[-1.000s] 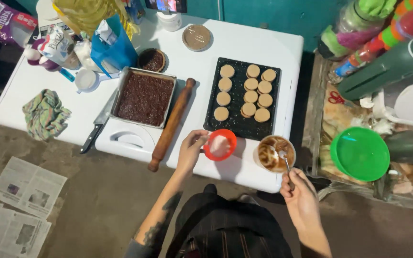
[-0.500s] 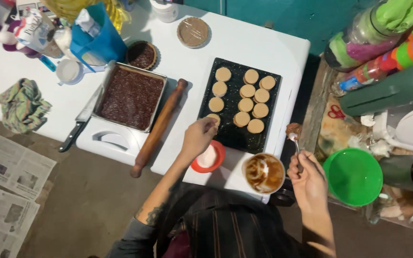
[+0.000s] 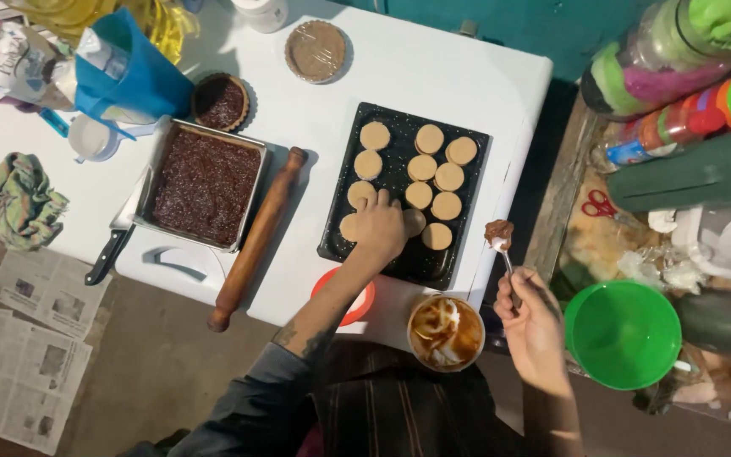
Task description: Assembling alfajores by spreading dulce de leche on cookies and pressing them together.
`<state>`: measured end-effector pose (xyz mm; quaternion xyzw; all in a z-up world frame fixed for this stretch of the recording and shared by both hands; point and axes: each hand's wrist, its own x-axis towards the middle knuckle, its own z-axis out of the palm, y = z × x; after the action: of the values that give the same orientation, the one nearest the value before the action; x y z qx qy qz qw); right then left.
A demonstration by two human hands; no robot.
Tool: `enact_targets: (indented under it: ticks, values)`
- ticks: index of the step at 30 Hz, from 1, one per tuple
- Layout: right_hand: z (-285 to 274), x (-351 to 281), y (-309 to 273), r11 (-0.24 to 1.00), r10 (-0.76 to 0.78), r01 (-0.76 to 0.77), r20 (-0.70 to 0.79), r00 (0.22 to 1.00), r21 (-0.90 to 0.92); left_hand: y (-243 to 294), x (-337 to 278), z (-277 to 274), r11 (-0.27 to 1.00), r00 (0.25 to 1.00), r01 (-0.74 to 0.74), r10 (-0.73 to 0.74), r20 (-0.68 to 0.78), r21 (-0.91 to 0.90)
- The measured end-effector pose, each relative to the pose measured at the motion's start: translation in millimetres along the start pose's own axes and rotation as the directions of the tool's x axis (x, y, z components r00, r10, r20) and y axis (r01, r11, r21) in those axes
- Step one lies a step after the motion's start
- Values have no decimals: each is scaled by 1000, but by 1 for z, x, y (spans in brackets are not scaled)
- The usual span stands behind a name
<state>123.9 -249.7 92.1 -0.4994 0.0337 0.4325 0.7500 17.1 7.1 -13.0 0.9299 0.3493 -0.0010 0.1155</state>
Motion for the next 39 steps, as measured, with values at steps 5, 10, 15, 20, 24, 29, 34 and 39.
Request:
enact_targets:
  ticks: [5, 10, 15, 20, 24, 29, 34, 39]
  values:
    - [0, 0, -2, 1000, 0, 0, -4, 1000, 5, -2, -2, 4, 999, 998, -29, 30, 59, -30]
    - [4, -2, 0, 1000, -6, 6, 4, 1000, 1, -4, -4, 4, 995, 997, -58, 62, 53, -76]
    - [11, -6, -3, 1000, 2, -2, 1, 1000, -14, -8, -1, 22, 993, 997, -26, 33, 65, -117]
    - [18, -9, -5, 999, -15, 16, 11, 1000, -33, -5, 8, 15, 991, 986, 46, -26, 163, -124]
    - [15, -6, -1, 1000, -5, 5, 1, 1000, -14, -6, 11, 15, 992, 976, 31, -4, 218, -119]
    - [24, -9, -4, 1000, -6, 6, 1, 1000, -30, -3, 9, 6, 992, 957, 54, -19, 290, -112]
    - [24, -10, -4, 999, -10, 10, 1, 1000, -31, 2, 5, 10, 997, 950, 54, -33, 311, -61]
    - [19, -11, -3, 996, 34, -40, 74, 997, 79, 1, 1, 13, 996, 961, 29, -3, 277, -90]
